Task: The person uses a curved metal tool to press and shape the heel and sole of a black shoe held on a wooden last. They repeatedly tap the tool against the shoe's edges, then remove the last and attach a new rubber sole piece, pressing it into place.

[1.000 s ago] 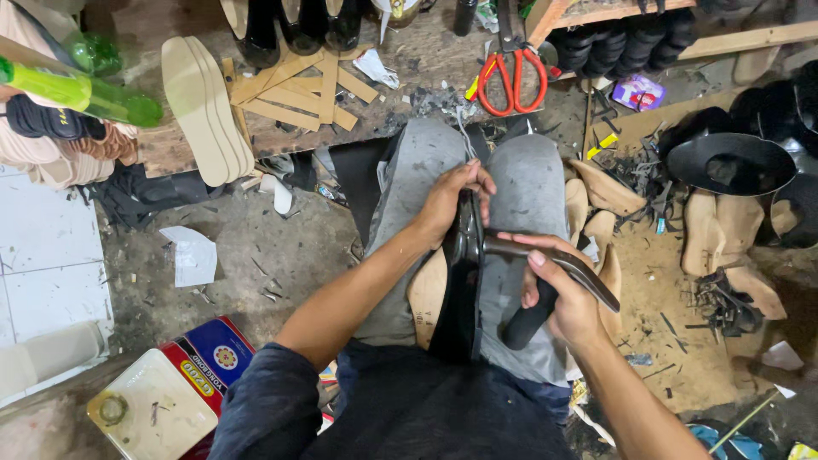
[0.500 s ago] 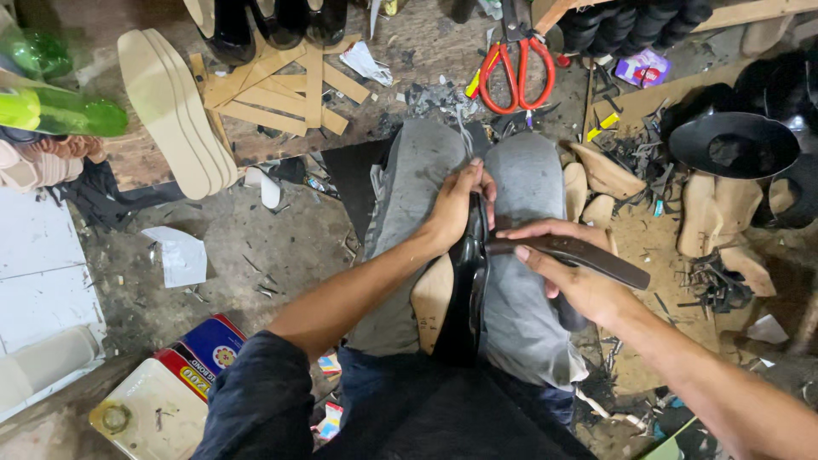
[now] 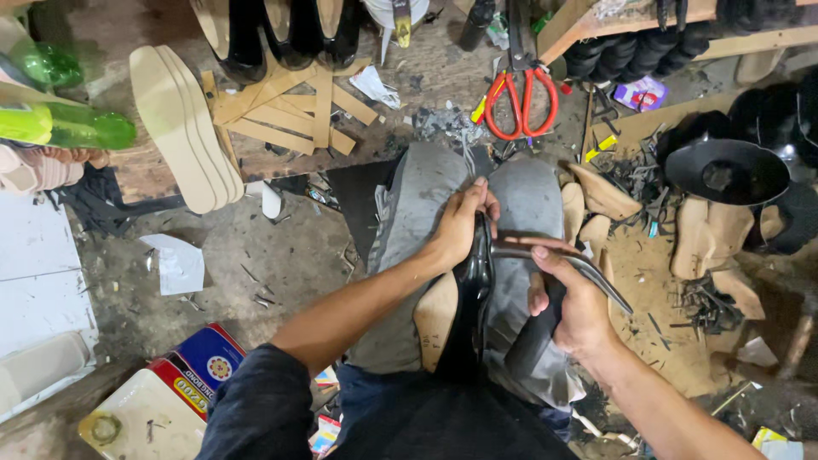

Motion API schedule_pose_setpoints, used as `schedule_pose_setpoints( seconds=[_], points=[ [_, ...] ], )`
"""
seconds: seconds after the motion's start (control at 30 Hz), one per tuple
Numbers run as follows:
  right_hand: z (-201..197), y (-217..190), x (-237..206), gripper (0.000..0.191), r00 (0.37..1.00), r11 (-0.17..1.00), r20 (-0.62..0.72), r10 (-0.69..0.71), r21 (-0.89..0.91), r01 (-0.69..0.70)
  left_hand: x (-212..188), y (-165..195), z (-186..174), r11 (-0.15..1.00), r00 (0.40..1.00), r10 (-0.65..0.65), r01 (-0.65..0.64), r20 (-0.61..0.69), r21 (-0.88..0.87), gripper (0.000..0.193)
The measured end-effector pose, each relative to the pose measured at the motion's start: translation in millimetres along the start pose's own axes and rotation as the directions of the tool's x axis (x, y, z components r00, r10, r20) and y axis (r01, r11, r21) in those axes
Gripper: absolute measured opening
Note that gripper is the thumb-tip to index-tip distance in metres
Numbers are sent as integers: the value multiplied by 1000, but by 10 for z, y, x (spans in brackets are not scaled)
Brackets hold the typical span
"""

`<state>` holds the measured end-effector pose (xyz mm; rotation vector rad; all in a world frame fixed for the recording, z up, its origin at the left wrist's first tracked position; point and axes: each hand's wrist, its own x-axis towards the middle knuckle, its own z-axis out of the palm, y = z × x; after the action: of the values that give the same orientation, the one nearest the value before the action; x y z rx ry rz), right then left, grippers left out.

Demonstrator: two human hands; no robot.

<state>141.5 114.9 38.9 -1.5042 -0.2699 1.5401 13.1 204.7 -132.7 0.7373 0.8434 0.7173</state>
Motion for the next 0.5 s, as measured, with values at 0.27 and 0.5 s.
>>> schedule_pose_setpoints(
  seconds=[0.27, 0.5],
  points=[
    [-20, -143, 144, 38, 993, 929, 71, -92, -354, 111, 15, -58, -8, 992, 999, 40, -35, -37, 125, 64],
    [11, -181, 264, 37, 990, 900, 41, -134, -412, 139, -10, 29, 35, 998, 998, -60, 60, -32, 7, 64]
  ],
)
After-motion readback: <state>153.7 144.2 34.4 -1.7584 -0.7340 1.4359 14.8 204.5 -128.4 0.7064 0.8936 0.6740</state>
